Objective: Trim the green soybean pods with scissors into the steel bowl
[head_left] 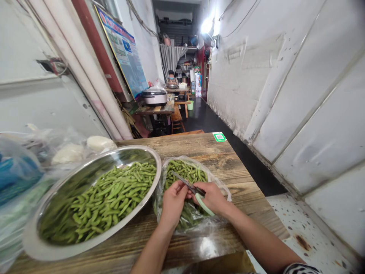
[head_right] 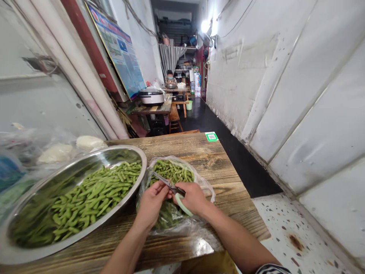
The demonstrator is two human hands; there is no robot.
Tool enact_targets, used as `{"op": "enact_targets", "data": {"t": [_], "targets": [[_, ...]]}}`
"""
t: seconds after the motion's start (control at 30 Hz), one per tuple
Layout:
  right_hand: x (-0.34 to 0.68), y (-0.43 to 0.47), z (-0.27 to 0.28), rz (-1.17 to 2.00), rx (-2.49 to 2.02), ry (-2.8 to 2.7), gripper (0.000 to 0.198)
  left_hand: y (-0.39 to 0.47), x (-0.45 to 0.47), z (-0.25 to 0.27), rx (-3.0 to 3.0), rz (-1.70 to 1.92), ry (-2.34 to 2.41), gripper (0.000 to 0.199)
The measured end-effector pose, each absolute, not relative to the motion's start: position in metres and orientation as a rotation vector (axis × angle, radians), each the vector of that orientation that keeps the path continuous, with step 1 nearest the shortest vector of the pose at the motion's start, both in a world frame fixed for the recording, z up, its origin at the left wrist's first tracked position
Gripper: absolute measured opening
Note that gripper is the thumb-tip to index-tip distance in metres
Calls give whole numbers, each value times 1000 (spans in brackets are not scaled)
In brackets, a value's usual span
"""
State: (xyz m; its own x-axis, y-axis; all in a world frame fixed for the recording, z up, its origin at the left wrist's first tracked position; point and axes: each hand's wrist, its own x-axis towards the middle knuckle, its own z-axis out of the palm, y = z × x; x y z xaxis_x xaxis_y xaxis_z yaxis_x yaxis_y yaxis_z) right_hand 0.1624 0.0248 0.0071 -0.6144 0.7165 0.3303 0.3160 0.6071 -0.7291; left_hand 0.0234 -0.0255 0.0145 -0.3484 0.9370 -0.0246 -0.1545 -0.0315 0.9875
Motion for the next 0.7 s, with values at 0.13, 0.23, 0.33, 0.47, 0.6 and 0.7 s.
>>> {"op": "enact_targets", "data": {"t": [0.13, 0.23, 0.33, 0.47, 0.6, 0.7], "targets": [[162, 27, 5, 888, -857, -2172, 11, -27, 22, 11, 1148, 1466, 1429, 23], [162, 28, 5, 990, -840, -2147, 15, -26, 20, 9, 1099, 1451, 1436, 23], [165, 30, 9, 1063, -885, -2079, 21, -26, 17, 13, 805, 1522, 1358, 30], [174, 37, 19, 1049, -982, -2145, 36, -28, 14, 24, 610, 1591, 1231, 36], [178, 41, 23, 1098, -986, -2274, 38, -29, 12, 25, 644, 1622, 1293, 37], [177, 39, 22, 1137, -969, -2281, 42, -30, 11, 22, 706, 1617, 1380, 37]]}}
